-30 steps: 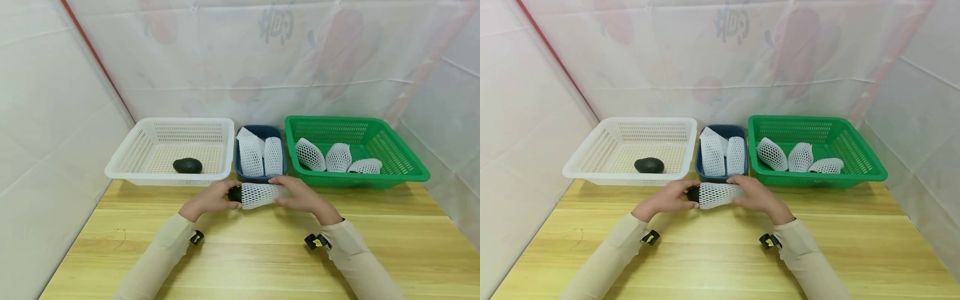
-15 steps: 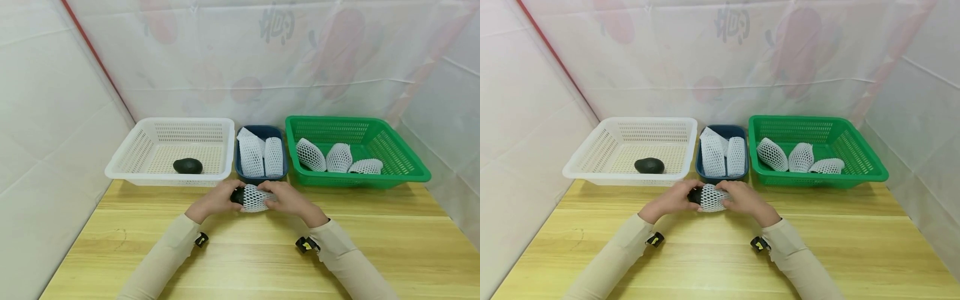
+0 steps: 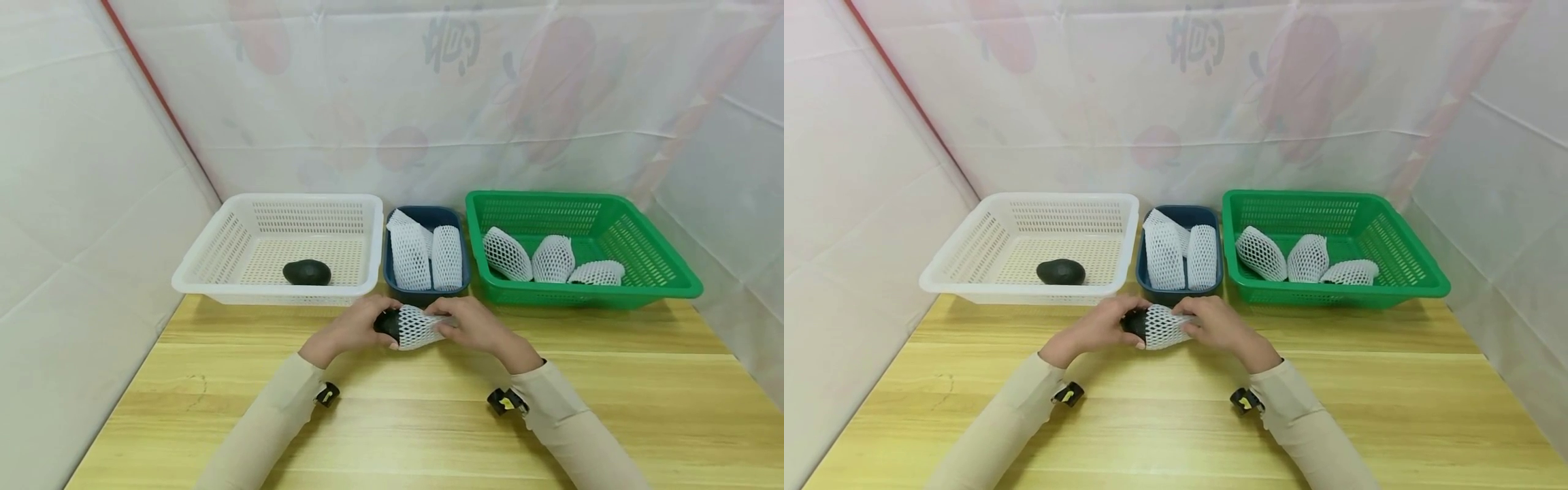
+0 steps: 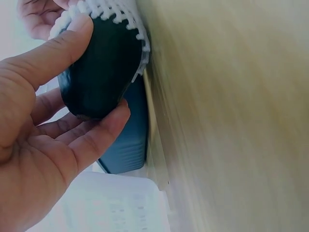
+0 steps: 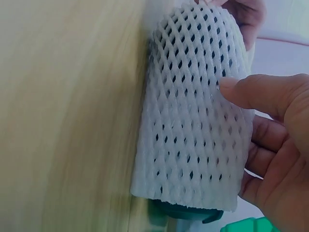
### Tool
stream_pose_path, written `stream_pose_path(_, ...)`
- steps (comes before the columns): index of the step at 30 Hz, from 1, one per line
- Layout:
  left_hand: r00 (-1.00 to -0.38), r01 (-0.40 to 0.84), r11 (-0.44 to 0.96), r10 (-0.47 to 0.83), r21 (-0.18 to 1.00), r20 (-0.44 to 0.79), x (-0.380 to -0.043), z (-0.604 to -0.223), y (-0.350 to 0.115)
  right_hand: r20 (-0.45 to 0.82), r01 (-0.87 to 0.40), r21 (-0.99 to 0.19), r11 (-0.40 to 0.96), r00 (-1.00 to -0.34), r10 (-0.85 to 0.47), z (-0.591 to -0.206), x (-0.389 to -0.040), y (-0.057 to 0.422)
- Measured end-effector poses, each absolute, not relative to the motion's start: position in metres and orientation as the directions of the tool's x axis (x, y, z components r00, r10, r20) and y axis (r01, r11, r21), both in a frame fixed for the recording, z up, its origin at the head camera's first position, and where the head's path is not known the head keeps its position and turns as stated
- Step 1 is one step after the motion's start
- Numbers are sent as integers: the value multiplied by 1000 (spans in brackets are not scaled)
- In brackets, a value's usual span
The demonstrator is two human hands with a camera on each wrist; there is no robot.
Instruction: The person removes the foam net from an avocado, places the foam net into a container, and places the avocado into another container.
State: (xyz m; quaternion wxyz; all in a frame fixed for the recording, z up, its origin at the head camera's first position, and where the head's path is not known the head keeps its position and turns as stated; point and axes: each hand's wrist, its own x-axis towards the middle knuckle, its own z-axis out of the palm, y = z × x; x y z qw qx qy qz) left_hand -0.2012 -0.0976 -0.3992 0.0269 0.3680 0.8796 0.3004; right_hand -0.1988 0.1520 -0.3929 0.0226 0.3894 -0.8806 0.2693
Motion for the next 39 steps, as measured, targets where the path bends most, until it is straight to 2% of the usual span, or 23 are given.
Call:
stream_pose_path(10, -736, 607, 521, 653, 600, 178, -199, -397, -106, 285, -698, -460, 549, -701, -653, -388, -196, 159)
stream_pose_path(21, -750, 602, 537, 634, 591, 188, -192, -398, -125, 323, -682, -454, 573, -725, -608, -387, -191, 179)
stream_pose_path(29, -764, 585, 561, 623, 585, 167, -190, -397, -135, 287, -643, -498, 582, -756, -588, -383, -190, 187)
stream_pose_path(39, -764, 596, 577, 621, 558, 174, -188, -391, -132, 339, -673, -476, 566, -734, -588, -384, -192, 186)
